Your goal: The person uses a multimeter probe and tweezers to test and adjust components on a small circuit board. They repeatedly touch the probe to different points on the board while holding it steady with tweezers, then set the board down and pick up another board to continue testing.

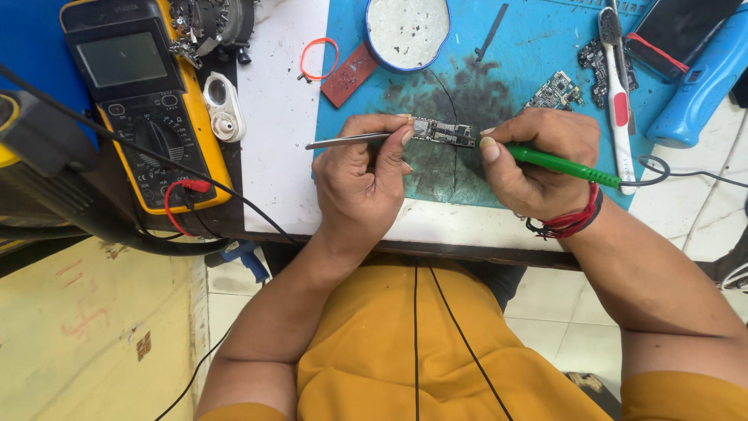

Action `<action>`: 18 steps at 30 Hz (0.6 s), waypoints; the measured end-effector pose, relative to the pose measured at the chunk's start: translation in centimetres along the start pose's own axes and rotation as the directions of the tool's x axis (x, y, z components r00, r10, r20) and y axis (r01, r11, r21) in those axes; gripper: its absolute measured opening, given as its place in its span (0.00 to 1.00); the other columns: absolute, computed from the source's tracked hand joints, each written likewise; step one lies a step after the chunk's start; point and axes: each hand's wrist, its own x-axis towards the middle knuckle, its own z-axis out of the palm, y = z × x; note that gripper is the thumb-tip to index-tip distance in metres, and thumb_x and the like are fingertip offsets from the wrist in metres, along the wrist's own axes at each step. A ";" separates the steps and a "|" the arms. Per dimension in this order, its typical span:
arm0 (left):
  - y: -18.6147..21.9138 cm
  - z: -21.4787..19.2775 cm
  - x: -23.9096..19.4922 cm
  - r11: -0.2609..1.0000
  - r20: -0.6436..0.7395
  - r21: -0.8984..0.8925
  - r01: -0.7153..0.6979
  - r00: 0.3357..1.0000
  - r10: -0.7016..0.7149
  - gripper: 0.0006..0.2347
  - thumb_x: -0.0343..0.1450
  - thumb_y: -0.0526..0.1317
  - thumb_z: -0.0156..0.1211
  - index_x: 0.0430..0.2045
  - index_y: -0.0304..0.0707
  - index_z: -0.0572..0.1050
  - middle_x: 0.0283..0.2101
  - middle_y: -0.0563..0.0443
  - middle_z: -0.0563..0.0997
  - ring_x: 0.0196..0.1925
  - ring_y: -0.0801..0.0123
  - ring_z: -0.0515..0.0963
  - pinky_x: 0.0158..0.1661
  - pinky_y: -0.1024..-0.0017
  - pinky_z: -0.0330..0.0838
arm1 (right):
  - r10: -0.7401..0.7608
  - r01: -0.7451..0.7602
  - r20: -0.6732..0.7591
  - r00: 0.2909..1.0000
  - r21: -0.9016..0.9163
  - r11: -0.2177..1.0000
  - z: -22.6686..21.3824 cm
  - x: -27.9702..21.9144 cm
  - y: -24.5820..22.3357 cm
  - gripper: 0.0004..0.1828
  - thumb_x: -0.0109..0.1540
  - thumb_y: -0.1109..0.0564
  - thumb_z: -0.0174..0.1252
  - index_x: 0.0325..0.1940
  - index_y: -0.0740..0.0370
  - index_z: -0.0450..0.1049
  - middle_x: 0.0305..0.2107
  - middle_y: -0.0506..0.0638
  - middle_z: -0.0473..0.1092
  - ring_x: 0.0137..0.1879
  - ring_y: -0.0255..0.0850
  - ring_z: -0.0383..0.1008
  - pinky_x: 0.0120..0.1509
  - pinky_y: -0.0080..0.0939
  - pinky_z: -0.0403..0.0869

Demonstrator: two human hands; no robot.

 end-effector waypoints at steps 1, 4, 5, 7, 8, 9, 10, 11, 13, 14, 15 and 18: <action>0.0 0.0 0.0 1.000 -0.001 -0.001 0.006 1.000 -0.006 0.03 0.79 0.32 0.60 0.42 0.32 0.75 0.41 0.48 0.85 0.31 0.76 0.85 0.31 0.80 0.80 | 0.002 -0.002 -0.001 1.000 0.002 1.000 0.0 0.0 0.0 0.05 0.67 0.65 0.62 0.38 0.67 0.73 0.29 0.54 0.74 0.27 0.41 0.74 0.32 0.35 0.69; 0.0 0.0 0.0 1.000 0.001 -0.006 0.002 1.000 -0.002 0.03 0.79 0.32 0.61 0.43 0.32 0.75 0.41 0.48 0.85 0.32 0.76 0.85 0.31 0.80 0.80 | 0.008 -0.008 -0.002 1.000 0.010 1.000 0.0 -0.3 0.1 0.04 0.67 0.65 0.62 0.39 0.67 0.73 0.29 0.54 0.74 0.27 0.40 0.74 0.32 0.34 0.69; 0.0 0.0 0.0 1.000 0.002 -0.008 -0.003 1.000 0.003 0.03 0.79 0.32 0.61 0.43 0.32 0.75 0.41 0.49 0.85 0.32 0.76 0.85 0.31 0.80 0.80 | 0.006 -0.006 -0.001 1.000 0.009 1.000 0.0 -0.4 0.2 0.05 0.67 0.65 0.62 0.39 0.67 0.73 0.29 0.54 0.74 0.27 0.40 0.74 0.32 0.34 0.69; -0.1 0.1 0.0 1.000 0.002 -0.010 -0.002 1.000 0.002 0.03 0.79 0.32 0.61 0.43 0.32 0.75 0.41 0.48 0.85 0.31 0.76 0.85 0.31 0.80 0.80 | 0.002 -0.002 0.001 1.000 0.006 1.000 0.0 -0.5 0.2 0.05 0.67 0.65 0.62 0.38 0.68 0.73 0.29 0.54 0.74 0.26 0.40 0.73 0.32 0.35 0.69; -0.1 0.1 0.0 1.000 0.002 -0.011 -0.001 1.000 0.001 0.03 0.79 0.31 0.61 0.43 0.32 0.75 0.41 0.48 0.85 0.30 0.76 0.85 0.31 0.80 0.79 | -0.003 0.003 0.002 1.000 0.004 1.000 0.0 -0.5 0.2 0.05 0.67 0.65 0.62 0.38 0.67 0.73 0.29 0.54 0.74 0.27 0.40 0.73 0.32 0.35 0.69; -0.1 0.1 0.0 1.000 0.001 -0.010 -0.001 1.000 0.001 0.03 0.79 0.32 0.61 0.42 0.32 0.75 0.41 0.49 0.85 0.30 0.76 0.85 0.30 0.80 0.79 | -0.008 0.008 0.003 1.000 0.002 1.000 0.0 -0.4 0.3 0.05 0.67 0.65 0.62 0.38 0.67 0.73 0.29 0.54 0.74 0.27 0.40 0.74 0.32 0.35 0.69; -0.1 0.1 0.0 1.000 0.000 -0.009 -0.001 1.000 0.001 0.03 0.79 0.32 0.61 0.42 0.32 0.75 0.41 0.49 0.85 0.30 0.77 0.85 0.30 0.80 0.79 | -0.013 0.013 0.004 1.000 0.001 1.000 0.0 -0.4 0.2 0.05 0.67 0.65 0.63 0.38 0.67 0.73 0.29 0.54 0.74 0.27 0.40 0.74 0.32 0.35 0.69; -0.1 0.1 0.0 1.000 -0.001 -0.007 0.000 1.000 0.000 0.03 0.79 0.32 0.61 0.42 0.32 0.75 0.41 0.49 0.85 0.30 0.77 0.85 0.30 0.80 0.79 | -0.009 0.009 0.003 1.000 0.003 1.000 0.0 -0.3 0.2 0.05 0.67 0.65 0.62 0.38 0.67 0.73 0.29 0.54 0.74 0.27 0.40 0.74 0.32 0.35 0.69; -0.1 0.0 -0.1 1.000 0.006 -0.004 -0.008 1.000 0.008 0.02 0.79 0.31 0.60 0.43 0.32 0.75 0.41 0.49 0.85 0.31 0.76 0.84 0.31 0.80 0.79 | -0.001 0.001 0.001 1.000 0.007 1.000 0.0 -0.2 0.1 0.05 0.67 0.65 0.62 0.38 0.67 0.73 0.29 0.54 0.74 0.26 0.40 0.74 0.31 0.34 0.69; -0.1 0.0 -0.1 1.000 0.009 -0.003 -0.013 1.000 0.013 0.02 0.79 0.31 0.60 0.43 0.32 0.75 0.41 0.49 0.85 0.31 0.76 0.84 0.31 0.80 0.79 | -0.006 0.006 0.003 1.000 0.008 1.000 0.0 -0.1 0.1 0.05 0.67 0.65 0.62 0.38 0.67 0.73 0.29 0.54 0.74 0.26 0.40 0.74 0.31 0.34 0.69; -0.1 0.0 -0.1 1.000 0.007 0.002 -0.011 1.000 0.011 0.02 0.79 0.31 0.60 0.43 0.32 0.75 0.40 0.49 0.85 0.31 0.76 0.84 0.31 0.80 0.79 | -0.011 0.011 0.005 1.000 0.010 1.000 0.0 -0.1 0.0 0.05 0.67 0.65 0.63 0.38 0.67 0.72 0.29 0.54 0.74 0.26 0.40 0.74 0.31 0.34 0.69; -0.2 0.1 0.0 1.000 0.006 0.010 -0.005 1.000 0.005 0.02 0.79 0.31 0.61 0.42 0.32 0.75 0.40 0.49 0.85 0.30 0.76 0.84 0.30 0.80 0.78 | -0.011 0.011 0.001 1.000 0.010 1.000 0.0 -0.1 0.1 0.05 0.67 0.65 0.62 0.38 0.67 0.73 0.29 0.54 0.74 0.27 0.40 0.74 0.31 0.34 0.69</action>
